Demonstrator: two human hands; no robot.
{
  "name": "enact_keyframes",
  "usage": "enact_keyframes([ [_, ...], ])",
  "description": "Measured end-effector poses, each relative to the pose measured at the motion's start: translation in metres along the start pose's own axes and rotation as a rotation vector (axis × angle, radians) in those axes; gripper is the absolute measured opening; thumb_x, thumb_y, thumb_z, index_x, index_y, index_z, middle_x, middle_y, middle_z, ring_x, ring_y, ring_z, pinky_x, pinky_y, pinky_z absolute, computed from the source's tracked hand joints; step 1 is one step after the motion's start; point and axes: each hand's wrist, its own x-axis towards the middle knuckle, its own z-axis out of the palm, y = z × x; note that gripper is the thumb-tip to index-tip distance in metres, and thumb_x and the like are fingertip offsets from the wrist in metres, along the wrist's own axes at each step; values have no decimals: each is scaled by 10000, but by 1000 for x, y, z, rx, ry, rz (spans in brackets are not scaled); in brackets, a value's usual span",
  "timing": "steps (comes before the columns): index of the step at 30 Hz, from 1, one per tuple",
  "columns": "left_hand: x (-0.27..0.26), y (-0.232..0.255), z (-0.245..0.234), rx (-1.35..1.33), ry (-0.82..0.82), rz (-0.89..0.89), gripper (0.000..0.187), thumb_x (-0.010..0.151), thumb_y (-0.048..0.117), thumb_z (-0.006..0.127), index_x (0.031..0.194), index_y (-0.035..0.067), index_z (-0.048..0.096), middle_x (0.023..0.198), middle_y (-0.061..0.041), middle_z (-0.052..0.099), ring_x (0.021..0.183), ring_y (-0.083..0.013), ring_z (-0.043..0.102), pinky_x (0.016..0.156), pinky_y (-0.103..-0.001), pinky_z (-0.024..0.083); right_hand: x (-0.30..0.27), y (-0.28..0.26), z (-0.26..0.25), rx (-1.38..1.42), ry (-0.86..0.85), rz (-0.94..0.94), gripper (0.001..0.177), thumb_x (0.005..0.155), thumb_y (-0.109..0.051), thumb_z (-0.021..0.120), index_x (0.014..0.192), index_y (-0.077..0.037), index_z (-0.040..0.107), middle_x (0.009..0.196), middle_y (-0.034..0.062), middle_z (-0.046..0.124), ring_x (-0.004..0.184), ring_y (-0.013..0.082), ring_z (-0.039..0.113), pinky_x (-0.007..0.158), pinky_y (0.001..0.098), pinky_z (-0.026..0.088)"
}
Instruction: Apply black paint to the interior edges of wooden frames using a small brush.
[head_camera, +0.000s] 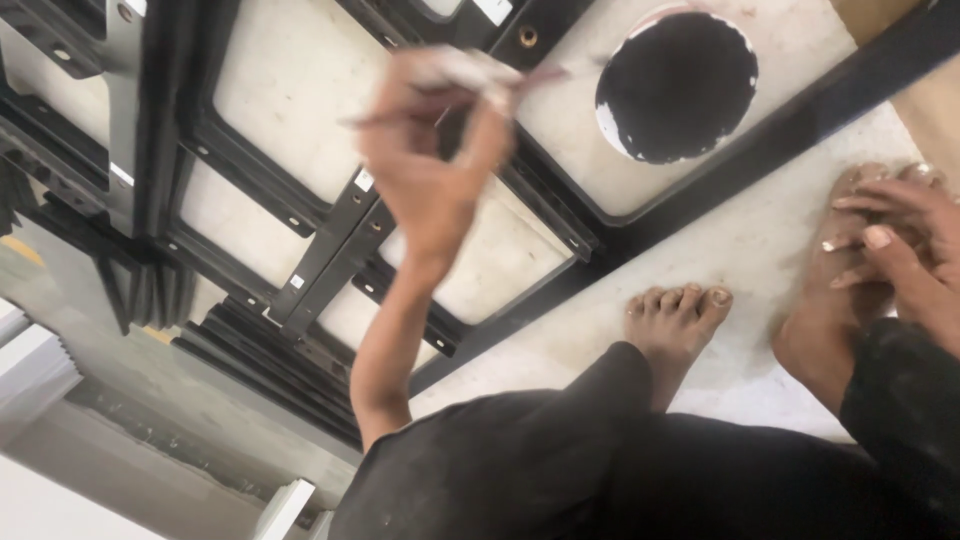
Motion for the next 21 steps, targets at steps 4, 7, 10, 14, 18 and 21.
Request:
enact_keyframes([
  [4, -17, 11, 33, 77, -151, 134, 224, 914, -11, 781, 1096, 79, 689, 1017, -64, 706, 831, -109, 680, 708, -232, 576, 2, -22, 9, -191, -39, -7, 439, 1053, -18, 425, 1490, 20, 420, 1400, 214, 550, 1081, 228, 635, 808, 351, 591],
  [7, -15, 8, 52, 354, -203, 221, 293, 862, 31, 808, 1090, 137, 658, 1005, -7, 718, 859, -154, 628, 739, -276, 550, -3, -22, 13, -161, 15, -13, 440, 1056, -23, 427, 1494, 19, 422, 1392, 204, 556, 1078, 213, 626, 803, 343, 583],
  [10, -15, -3, 63, 458, -190, 307, 281, 889, 30, 797, 1096, 152, 650, 827, 35, 633, 881, -182, 594, 703, -314, 514, -10, -18, 13, -152, 36, -21, 425, 1114, -37, 447, 1536, 10, 442, 1427, 194, 577, 1140, 212, 634, 881, 335, 580],
  [14, -16, -1, 68, 485, -231, 289, 262, 897, 53, 786, 1088, 157, 639, 793, 48, 611, 829, -171, 578, 728, -323, 517, -9, -26, 18, -130, 42, -37, 410, 1117, -44, 446, 1524, 1, 450, 1410, 185, 579, 1153, 210, 629, 840, 325, 586],
  [18, -16, 9, 58, 445, -207, 280, 247, 909, 50, 779, 1093, 159, 655, 863, 33, 656, 822, -161, 596, 696, -301, 518, -9, -21, 18, -128, 74, 2, 427, 1072, -13, 421, 1498, -8, 452, 1383, 178, 576, 1096, 207, 630, 791, 306, 577],
  [21, -18, 19, 42, 369, -170, 210, 247, 888, 42, 778, 1086, 135, 663, 951, -4, 699, 828, -166, 593, 692, -277, 523, -11, -22, 19, -135, 78, 9, 438, 1085, 5, 414, 1521, -10, 460, 1408, 177, 581, 1107, 211, 638, 808, 303, 583],
])
